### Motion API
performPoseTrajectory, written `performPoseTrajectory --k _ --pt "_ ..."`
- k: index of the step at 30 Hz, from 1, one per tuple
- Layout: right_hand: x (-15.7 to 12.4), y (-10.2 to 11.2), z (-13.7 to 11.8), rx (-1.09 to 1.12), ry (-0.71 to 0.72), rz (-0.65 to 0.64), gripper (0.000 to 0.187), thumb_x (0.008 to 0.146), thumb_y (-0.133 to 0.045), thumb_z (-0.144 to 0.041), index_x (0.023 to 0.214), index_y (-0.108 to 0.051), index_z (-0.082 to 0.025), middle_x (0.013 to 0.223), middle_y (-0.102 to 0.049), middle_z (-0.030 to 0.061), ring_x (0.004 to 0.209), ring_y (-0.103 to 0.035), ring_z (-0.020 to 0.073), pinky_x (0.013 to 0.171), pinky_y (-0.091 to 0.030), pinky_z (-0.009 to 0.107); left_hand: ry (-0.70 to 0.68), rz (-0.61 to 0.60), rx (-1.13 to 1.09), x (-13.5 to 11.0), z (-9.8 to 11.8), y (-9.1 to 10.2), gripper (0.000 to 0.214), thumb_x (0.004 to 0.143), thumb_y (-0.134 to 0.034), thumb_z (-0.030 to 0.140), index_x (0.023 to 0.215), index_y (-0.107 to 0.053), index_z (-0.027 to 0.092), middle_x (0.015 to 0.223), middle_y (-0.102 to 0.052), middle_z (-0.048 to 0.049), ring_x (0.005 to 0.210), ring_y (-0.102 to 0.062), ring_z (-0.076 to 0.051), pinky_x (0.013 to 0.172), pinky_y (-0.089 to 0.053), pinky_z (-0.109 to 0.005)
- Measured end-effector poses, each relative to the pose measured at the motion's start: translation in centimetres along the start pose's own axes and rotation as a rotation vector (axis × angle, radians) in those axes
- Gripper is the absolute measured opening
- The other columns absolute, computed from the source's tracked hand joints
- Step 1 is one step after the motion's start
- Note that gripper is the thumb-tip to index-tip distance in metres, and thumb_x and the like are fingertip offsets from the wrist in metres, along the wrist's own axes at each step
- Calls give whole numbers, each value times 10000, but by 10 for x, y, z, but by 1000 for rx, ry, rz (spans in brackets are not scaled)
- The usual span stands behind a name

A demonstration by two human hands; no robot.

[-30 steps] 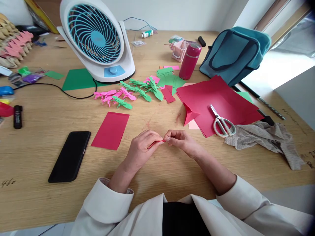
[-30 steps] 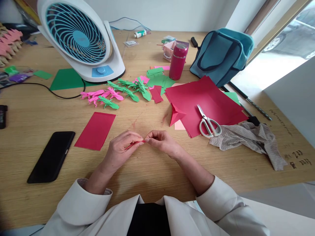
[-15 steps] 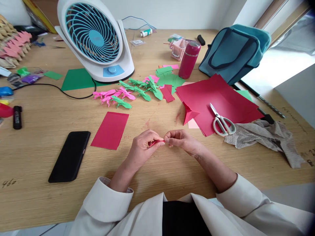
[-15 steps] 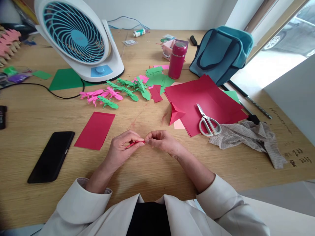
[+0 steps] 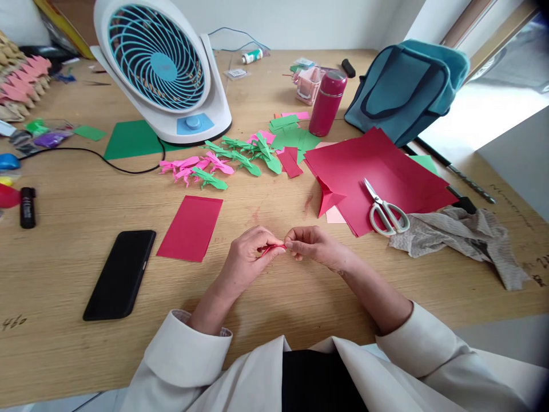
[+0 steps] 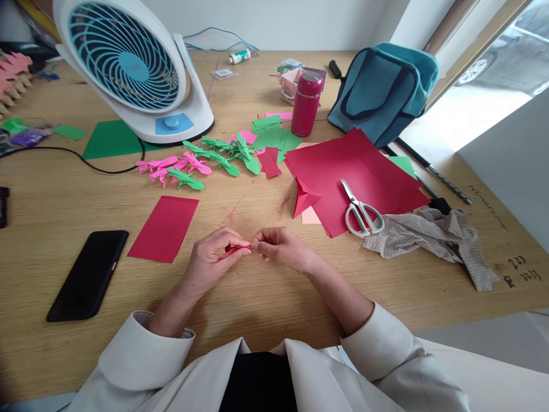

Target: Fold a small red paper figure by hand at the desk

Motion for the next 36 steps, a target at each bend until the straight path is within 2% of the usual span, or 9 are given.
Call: performPoseTrajectory --k 5,13,18,24,36 --pt "0 -3 -3 138 -51 7 412 712 -790 -519 732 -600 -153 642 -548 -35 571 -484 78 582 -389 236 4 14 -47 1 1 -1 58 871 -689 239 846 -695 186 806 -668 -39 747 -622 -145 697 -487 -268" --pt "1 -5 0 297 -95 33 382 658 -849 -458 714 -639 -144 614 -558 -46 532 -488 55 548 -425 198 -23 60 -101 2 0 -2 20 850 -710 182 848 -690 180 809 -676 -29 755 -636 -133 689 -494 -251" --pt "0 -3 1 344 -116 19 370 648 -864 -432 760 -662 -143 657 -609 -31 561 -538 59 600 -463 200 -58 108 -19 1 3 -2 20 845 -716 164 845 -703 178 761 -649 -9 710 -613 -114 659 -477 -234" --pt "1 -4 3 392 -131 -14 361 663 -859 -422 738 -641 -143 631 -597 -39 549 -541 56 582 -455 191 -96 134 19 -1 6 -3 27 846 -716 166 865 -718 185 777 -652 -7 720 -623 -116 667 -487 -234" --pt "1 2 -3 216 -53 -56 409 687 -835 -487 765 -660 -125 638 -668 0 540 -578 78 562 -475 211 -80 129 -24 -1 6 -4 21 836 -730 169 847 -718 183 784 -666 -15 737 -639 -117 676 -501 -232"
Point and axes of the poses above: each hand's wrist, its own x-axis towards the middle knuckle, its own y-axis out of the back of the hand, z = x × y, the point moved 2 cm from there along x, towards the middle knuckle
